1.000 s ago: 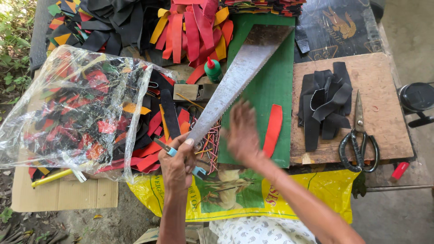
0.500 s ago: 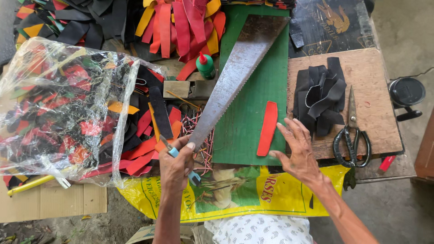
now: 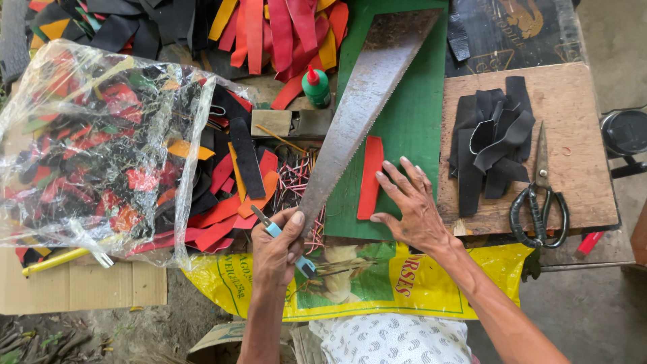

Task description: The person cuts strips of colored rubber material using a utility knife and a metal template on a green work surface. They repeatedly position red and black rubber pieces, score them along the template edge, and trim the cut pieces with scissors. The cut pieces are placed into a plastic bag.

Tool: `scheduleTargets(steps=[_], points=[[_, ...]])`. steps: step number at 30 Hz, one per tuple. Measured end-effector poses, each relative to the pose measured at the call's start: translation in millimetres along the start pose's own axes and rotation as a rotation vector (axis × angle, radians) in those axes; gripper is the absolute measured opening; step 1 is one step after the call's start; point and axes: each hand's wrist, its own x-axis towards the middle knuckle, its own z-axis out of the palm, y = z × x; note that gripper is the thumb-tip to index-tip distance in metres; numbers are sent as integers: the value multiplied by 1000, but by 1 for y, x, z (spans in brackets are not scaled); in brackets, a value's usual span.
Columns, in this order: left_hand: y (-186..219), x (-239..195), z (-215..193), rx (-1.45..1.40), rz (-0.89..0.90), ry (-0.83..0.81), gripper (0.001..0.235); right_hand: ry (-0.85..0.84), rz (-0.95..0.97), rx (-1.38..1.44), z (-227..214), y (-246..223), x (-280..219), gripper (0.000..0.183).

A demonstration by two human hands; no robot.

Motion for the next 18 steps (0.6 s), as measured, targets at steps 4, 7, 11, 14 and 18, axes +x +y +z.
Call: scheduleTargets(steps=[4,7,11,14,18], points=[[-14,-8,1,-12,-35,11,26,14,-6,-14,7,-1,7,84],[-31,-16,4,13,-71,-26,25,85,5,74,8,3,7,78],[-76,-38,8,58,-119,-92,27,302,359,245,1,8,-4,44],[-113,-46,8,209,-120,-64,27,377,346,333,-4,13,-3,43],[-142,-40,2,371,18,-59,26,256,148,67,2,14,18,53]])
